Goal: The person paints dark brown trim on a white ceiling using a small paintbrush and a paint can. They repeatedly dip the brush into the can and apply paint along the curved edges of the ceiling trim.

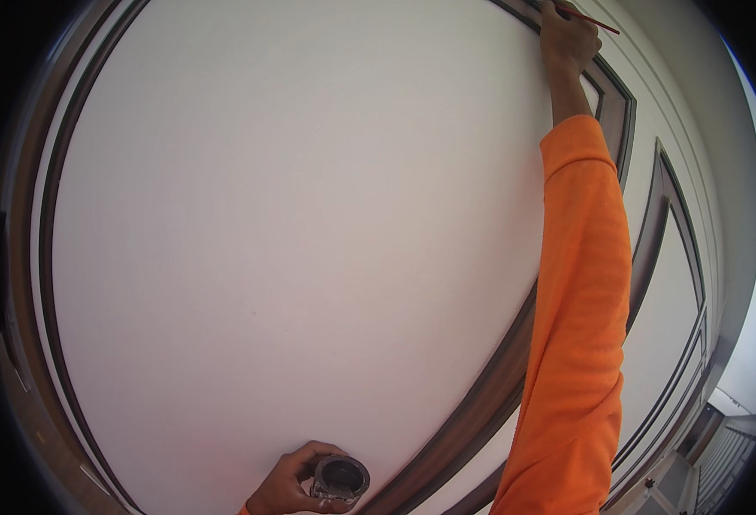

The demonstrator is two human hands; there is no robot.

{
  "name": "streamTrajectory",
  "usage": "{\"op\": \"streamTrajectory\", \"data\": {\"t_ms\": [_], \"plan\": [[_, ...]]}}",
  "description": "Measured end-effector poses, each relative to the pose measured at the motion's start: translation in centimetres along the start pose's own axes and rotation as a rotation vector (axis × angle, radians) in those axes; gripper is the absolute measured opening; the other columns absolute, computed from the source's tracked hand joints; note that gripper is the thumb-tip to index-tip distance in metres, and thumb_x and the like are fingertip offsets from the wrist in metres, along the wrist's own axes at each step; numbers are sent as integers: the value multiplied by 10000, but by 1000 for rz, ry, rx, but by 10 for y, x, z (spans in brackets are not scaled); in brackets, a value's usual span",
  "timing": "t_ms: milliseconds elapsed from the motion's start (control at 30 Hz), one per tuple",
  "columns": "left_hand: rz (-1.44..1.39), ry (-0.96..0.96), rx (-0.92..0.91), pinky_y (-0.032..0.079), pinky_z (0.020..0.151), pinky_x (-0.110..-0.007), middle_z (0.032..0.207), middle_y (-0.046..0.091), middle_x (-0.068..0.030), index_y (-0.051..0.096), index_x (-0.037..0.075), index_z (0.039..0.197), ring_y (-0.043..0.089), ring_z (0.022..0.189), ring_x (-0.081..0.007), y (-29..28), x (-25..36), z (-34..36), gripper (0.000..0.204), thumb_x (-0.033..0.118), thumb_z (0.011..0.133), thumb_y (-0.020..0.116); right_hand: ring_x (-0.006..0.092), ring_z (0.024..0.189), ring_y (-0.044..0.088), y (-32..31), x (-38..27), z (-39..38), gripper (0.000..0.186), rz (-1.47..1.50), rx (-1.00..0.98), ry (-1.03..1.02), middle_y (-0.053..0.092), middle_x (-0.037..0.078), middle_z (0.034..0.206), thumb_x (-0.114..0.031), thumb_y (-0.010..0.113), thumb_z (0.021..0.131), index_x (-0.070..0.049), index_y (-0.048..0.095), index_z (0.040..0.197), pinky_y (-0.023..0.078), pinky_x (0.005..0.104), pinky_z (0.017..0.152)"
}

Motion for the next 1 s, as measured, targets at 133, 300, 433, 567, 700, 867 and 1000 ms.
{"op": "streamTrajectory", "data": {"t_ms": [133,300,433,567,700,867,1000], "plan": [[-7,4,-4,495,1053,-398,1228,678,-121,583,24,1314,647,1167,-228,0,-1,4,568,160,823,833,139,698,645,3,2,1,180,24,-63,17,748,62,824,-207,734,932,-44,790,984,514,323,642],[-15,12,-10,507,1042,-404,1240,675,-127,586,22,1319,649,1166,-235,2,-3,5,521,154,861,796,130,678,627,7,16,9,163,87,-58,11,735,52,813,-182,734,930,-30,778,972,499,303,615],[-19,22,-14,517,1034,-408,1249,674,-131,588,19,1323,650,1166,-241,2,-6,4,485,149,891,766,244,986,722,10,24,26,418,-443,-58,-121,788,31,888,-503,642,847,-200,807,1083,450,417,1064],[-20,36,-13,527,1025,-413,1259,672,-136,591,17,1328,650,1165,-246,0,-12,3,449,144,922,736,248,983,721,8,34,28,408,-393,4,-115,786,16,862,-492,621,843,-223,800,1094,440,411,1073],[-17,53,-23,537,1016,-418,1268,670,-140,593,15,1332,651,1165,-252,1,-22,5,415,140,952,706,251,1019,721,11,29,25,415,-333,-49,-170,791,19,888,-509,629,850,-229,799,1104,439,398,1078],[-10,94,-42,549,1005,-424,1280,667,-146,596,12,1338,652,1164,-259,5,-32,5,375,134,990,668,247,1035,721,10,29,22,427,-212,-99,-116,794,19,906,-523,632,854,-230,797,1117,439,387,1079],[-31,275,-73,520,993,-375,1245,654,-111,547,21,1345,631,1136,-209,2,-14,1,631,299,842,808,251,1027,720,8,24,21,419,-375,-50,-105,791,23,896,-511,631,852,-224,798,1108,444,399,1075]]}}
Point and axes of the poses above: each hand's wrist, its own z-axis towards the middle knuckle, its own y-axis out of the palm, x = y × z, the point moved 8 cm from there along z, towards the middle knuckle
